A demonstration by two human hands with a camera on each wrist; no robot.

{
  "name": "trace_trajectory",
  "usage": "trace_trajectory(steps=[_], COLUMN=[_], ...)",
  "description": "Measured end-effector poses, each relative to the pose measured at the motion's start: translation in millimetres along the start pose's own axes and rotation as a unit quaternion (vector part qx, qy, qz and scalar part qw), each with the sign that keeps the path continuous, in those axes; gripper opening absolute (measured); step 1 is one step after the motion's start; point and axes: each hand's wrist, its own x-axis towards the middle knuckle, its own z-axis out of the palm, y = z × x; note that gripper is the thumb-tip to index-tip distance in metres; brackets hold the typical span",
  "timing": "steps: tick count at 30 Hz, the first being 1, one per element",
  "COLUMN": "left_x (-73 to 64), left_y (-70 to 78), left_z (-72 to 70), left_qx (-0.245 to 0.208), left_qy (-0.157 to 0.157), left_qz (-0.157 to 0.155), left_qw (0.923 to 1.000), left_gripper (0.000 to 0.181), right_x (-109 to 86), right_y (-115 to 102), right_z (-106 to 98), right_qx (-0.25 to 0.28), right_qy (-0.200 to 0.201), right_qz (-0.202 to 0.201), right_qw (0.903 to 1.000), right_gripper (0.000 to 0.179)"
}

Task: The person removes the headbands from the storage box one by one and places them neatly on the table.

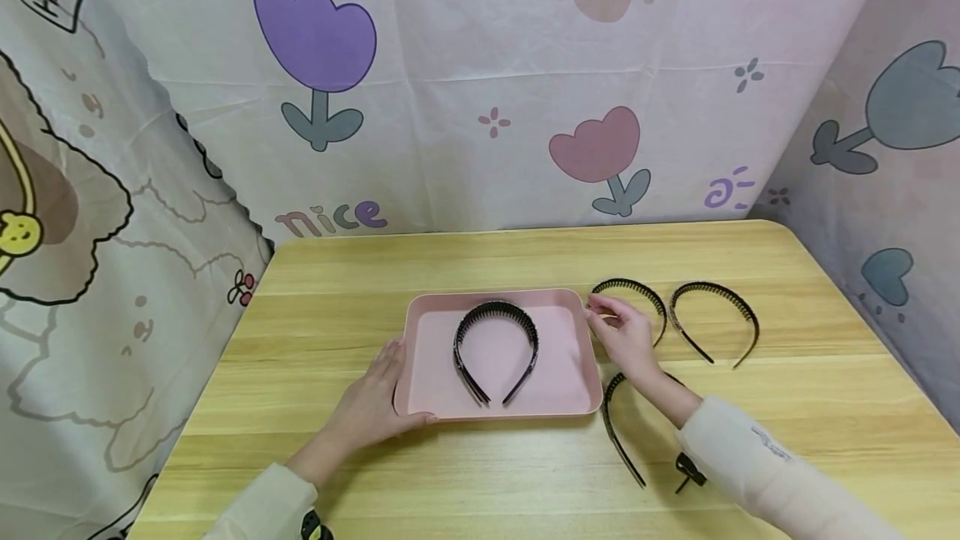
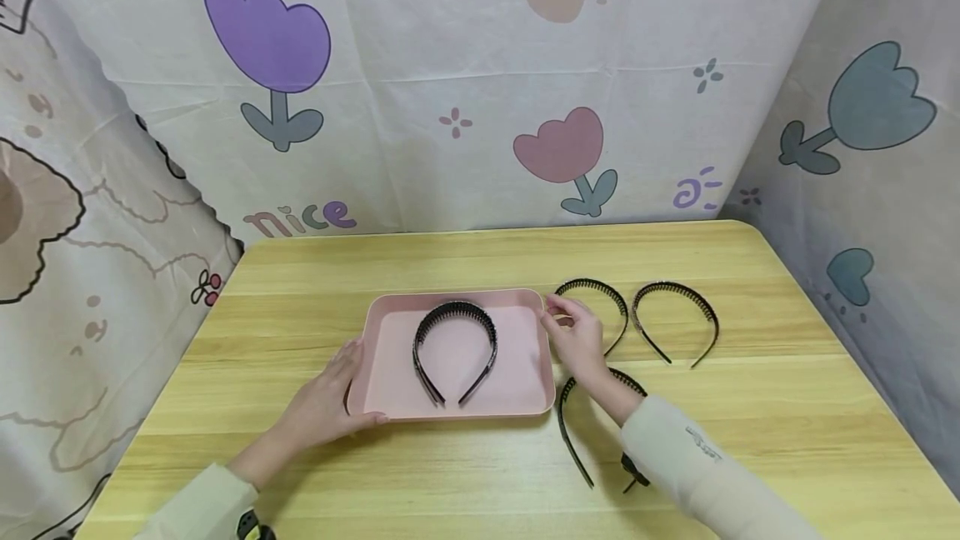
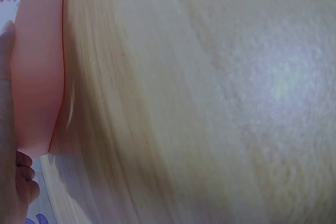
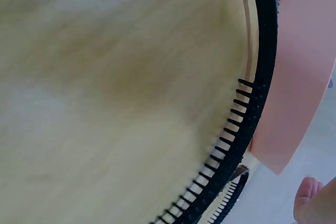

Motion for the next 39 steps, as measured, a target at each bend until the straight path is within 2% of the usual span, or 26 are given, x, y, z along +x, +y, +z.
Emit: trace_trajectory(steps=[5,10,14,20,27,32,39], left_x=[-0.4,-0.1,0.7,1.1,1.0,1.3,0.6], left_y=[0.2,-0.6,-1.6,-0.3,0.4,0.3,0.6], left_z=[-0.3,0.2,0.3,-0.9,-1.2,-1.1,-1.5], left_qx=[0.001,0.002,0.004,0.003,0.001,0.001,-0.001], left_qy=[0.0,0.002,0.004,-0.002,-0.002,0.001,-0.003], left_qz=[-0.003,0.0,0.002,0.001,0.0,0.001,-0.001], left_qw=[1.0,1.0,1.0,1.0,1.0,1.0,1.0], left_gripper=[0.115,0.116,0.115,0.115,0.115,0.115,0.115], right_x=[5.1,9.3,11.7,13.0,13.5,14.4,15.1], right_y=[0.0,2.0,2.3,6.1,6.1,7.0,9.5], right_z=[10.8,22.2,31.9,46.9,60.8,67.4,71.6], right_qx=[-0.008,-0.034,-0.036,-0.036,-0.072,-0.103,-0.142], right_qy=[-0.01,-0.032,-0.051,-0.074,-0.097,-0.11,-0.107], right_qz=[0.018,0.03,0.03,0.001,-0.027,-0.029,-0.022], right_qw=[0.9998,0.9985,0.9976,0.9966,0.9923,0.9882,0.9839], right_gripper=[0.029,0.031,0.032,0.033,0.033,0.034,0.033])
